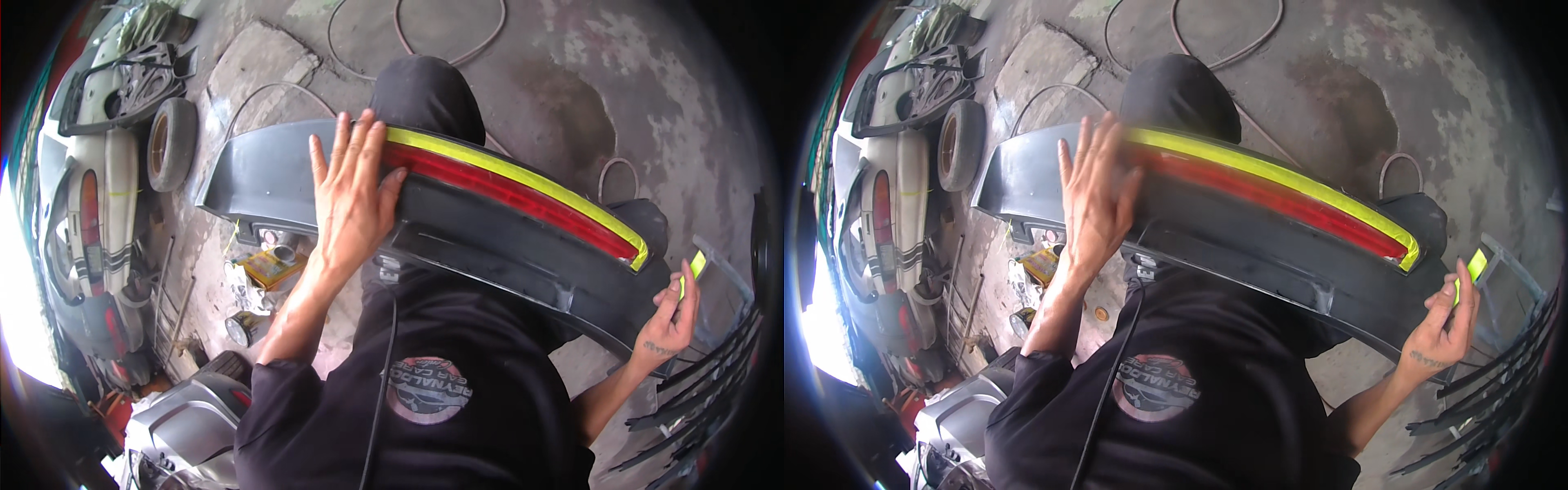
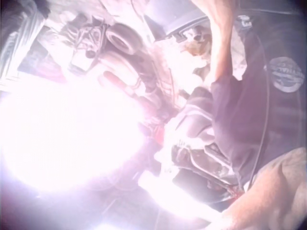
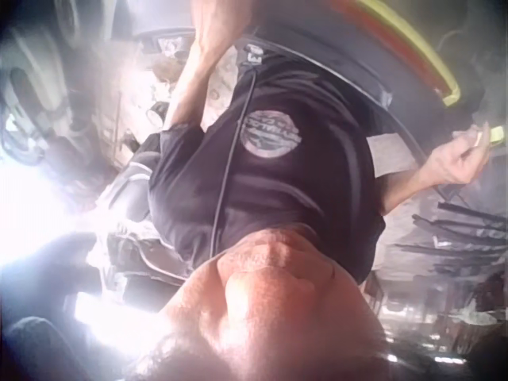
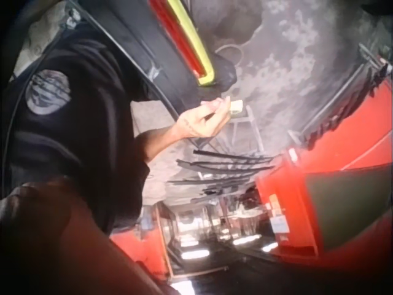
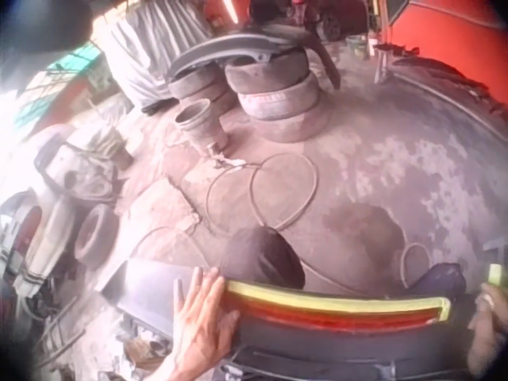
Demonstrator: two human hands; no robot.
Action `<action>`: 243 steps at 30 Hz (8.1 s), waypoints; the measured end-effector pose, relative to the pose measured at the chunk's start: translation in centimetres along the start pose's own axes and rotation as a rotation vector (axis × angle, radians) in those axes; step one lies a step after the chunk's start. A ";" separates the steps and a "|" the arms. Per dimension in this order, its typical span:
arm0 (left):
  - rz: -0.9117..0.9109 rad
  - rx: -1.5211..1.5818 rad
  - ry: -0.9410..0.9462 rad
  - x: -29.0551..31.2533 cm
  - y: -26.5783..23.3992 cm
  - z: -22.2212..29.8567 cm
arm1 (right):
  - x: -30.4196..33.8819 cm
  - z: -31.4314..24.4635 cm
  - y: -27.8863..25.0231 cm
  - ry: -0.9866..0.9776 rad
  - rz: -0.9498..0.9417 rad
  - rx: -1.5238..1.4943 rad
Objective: The person applies bright yellow masking tape to a black car bumper, smoothing it along the contours. They flip the bumper to inspect the taped area. Finally, the person prepares a paint spray gun by pouring black paint from a can into the gun's reservoir and wiping the nozzle with a cloth.
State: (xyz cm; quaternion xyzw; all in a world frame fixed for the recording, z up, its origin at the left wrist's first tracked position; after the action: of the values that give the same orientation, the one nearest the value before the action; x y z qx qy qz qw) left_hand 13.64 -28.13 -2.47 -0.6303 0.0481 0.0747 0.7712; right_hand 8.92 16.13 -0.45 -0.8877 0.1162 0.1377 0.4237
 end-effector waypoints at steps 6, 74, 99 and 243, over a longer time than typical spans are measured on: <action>-0.002 -0.053 0.002 1.2 1.3 -0.6 | 2.1 -5.8 2.9 -0.043 -0.273 -0.509; 0.102 0.511 0.020 -2.2 -0.9 -7.1 | -1.7 -25.2 14.9 -0.817 -0.644 -0.053; 0.185 0.298 0.090 -1.8 -0.2 -6.8 | -1.2 -25.2 15.3 -0.841 -0.674 -0.022; 0.177 0.065 0.343 1.4 5.4 6.7 | -5.3 -8.7 3.7 -0.665 -0.951 0.207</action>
State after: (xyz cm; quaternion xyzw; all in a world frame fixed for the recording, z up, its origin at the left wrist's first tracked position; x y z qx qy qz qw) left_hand 13.90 -20.46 -6.56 -0.6019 0.2363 0.0319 0.7621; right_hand 4.01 7.56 3.96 -0.7054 -0.4211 0.1914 0.5371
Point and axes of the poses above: each hand's wrist, its own x-axis away from the middle knuckle, its own y-axis out of the palm, z = x × y, the point moved 2 cm from there along -x, towards the middle knuckle, and after that the axes turned 2 degrees about y, right-handed, at the moved point
